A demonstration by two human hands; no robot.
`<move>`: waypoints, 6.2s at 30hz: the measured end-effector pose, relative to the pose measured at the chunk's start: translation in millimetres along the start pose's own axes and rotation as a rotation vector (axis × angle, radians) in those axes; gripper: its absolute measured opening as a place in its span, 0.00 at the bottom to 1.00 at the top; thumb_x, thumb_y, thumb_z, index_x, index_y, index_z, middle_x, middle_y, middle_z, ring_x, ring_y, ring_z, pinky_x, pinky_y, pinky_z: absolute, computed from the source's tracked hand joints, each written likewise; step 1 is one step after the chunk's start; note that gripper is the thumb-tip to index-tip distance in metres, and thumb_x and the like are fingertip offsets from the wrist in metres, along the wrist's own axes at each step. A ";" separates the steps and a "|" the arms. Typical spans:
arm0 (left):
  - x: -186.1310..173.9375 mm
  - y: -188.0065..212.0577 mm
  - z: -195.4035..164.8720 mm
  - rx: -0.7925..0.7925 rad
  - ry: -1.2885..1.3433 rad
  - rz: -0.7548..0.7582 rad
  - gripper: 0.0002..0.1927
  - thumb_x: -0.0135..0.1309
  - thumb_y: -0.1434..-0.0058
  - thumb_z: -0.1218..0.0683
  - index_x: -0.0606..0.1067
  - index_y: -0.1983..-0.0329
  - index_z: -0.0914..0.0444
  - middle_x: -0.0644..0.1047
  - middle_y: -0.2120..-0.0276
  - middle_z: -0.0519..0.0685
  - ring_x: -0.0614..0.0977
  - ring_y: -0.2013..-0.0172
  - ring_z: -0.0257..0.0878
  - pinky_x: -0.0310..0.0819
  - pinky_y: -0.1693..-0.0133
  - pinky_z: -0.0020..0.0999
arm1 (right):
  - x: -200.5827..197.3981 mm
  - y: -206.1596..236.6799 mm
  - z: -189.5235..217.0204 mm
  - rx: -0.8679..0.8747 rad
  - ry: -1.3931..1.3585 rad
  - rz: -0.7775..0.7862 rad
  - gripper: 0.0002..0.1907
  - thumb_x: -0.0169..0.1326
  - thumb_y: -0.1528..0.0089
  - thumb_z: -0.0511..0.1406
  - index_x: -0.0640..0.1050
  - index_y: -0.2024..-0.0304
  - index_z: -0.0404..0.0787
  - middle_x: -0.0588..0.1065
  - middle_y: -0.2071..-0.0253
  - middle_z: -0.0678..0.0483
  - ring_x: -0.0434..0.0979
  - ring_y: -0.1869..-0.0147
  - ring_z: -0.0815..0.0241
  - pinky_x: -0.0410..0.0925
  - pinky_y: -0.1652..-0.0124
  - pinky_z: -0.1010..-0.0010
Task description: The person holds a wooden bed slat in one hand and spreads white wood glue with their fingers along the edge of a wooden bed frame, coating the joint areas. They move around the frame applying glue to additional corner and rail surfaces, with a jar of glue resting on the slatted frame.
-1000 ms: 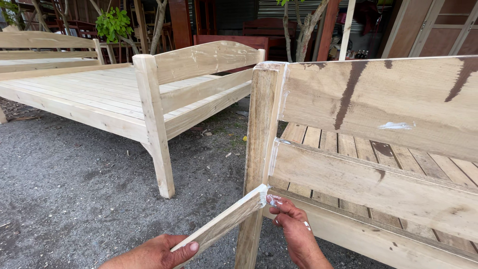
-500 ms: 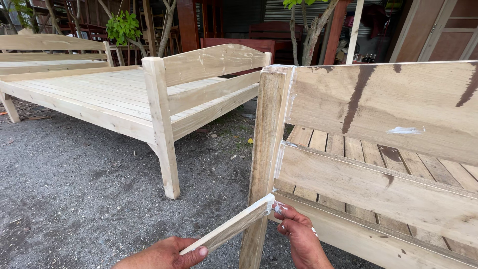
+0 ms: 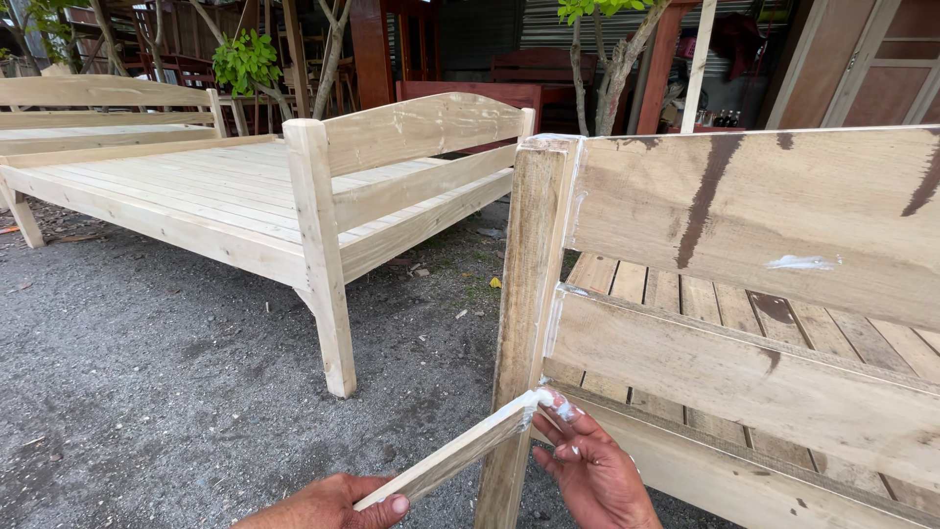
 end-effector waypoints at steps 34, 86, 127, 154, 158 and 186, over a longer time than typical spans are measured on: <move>-17.3 11.0 19.1 -0.170 -0.139 -0.133 0.43 0.40 0.38 0.26 0.72 0.33 0.60 0.73 0.46 0.58 0.74 0.38 0.48 0.76 0.42 0.45 | -4.0 -44.8 3.5 0.065 1.220 -0.293 0.48 0.48 0.37 0.27 0.46 0.22 0.65 0.75 0.65 0.53 0.74 0.72 0.63 0.74 0.70 0.69; -6.4 29.3 -0.1 -0.126 -0.163 -0.090 0.40 0.36 0.36 0.28 0.74 0.34 0.57 0.84 0.62 0.52 0.86 0.51 0.41 0.81 0.47 0.40 | -34.0 -59.6 -17.1 -0.040 0.579 -0.143 0.16 0.50 0.36 0.32 0.77 0.46 0.36 0.78 0.70 0.53 0.70 0.77 0.63 0.64 0.75 0.68; 7.2 23.1 -16.7 -0.031 -0.055 -0.070 0.36 0.42 0.35 0.30 0.81 0.46 0.61 0.81 0.68 0.49 0.82 0.59 0.37 0.79 0.53 0.36 | 6.2 -29.5 25.3 -0.133 1.567 -0.210 0.45 0.54 0.43 0.30 0.57 0.25 0.61 0.78 0.70 0.54 0.79 0.66 0.62 0.74 0.58 0.67; 5.8 41.4 -8.7 -0.126 -0.064 -0.103 0.37 0.41 0.37 0.28 0.79 0.42 0.58 0.78 0.71 0.44 0.80 0.65 0.33 0.79 0.58 0.30 | -15.8 -32.4 -21.0 -0.170 2.230 -0.188 0.45 0.48 0.37 0.36 0.42 0.22 0.50 0.77 0.57 0.50 0.83 0.61 0.53 0.76 0.56 0.60; 8.5 39.5 -12.9 -0.078 -0.042 -0.070 0.38 0.41 0.36 0.28 0.80 0.43 0.60 0.78 0.72 0.45 0.80 0.65 0.32 0.79 0.59 0.30 | -20.9 -41.2 -42.3 -0.166 2.367 -0.178 0.48 0.46 0.38 0.33 0.37 0.20 0.44 0.79 0.61 0.47 0.83 0.59 0.52 0.76 0.56 0.60; 16.9 23.2 -15.6 -0.125 -0.065 -0.074 0.38 0.42 0.36 0.28 0.78 0.38 0.59 0.78 0.68 0.50 0.80 0.63 0.38 0.78 0.56 0.34 | -27.2 -35.2 -24.2 -0.234 1.915 -0.164 0.51 0.51 0.41 0.34 0.41 0.23 0.67 0.80 0.59 0.48 0.83 0.56 0.50 0.73 0.45 0.58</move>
Point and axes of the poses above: each hand's wrist, its own y-axis away from the middle knuckle, its own x-axis out of the palm, z = x × y, the point moved 6 cm from there along -y, towards the middle knuckle
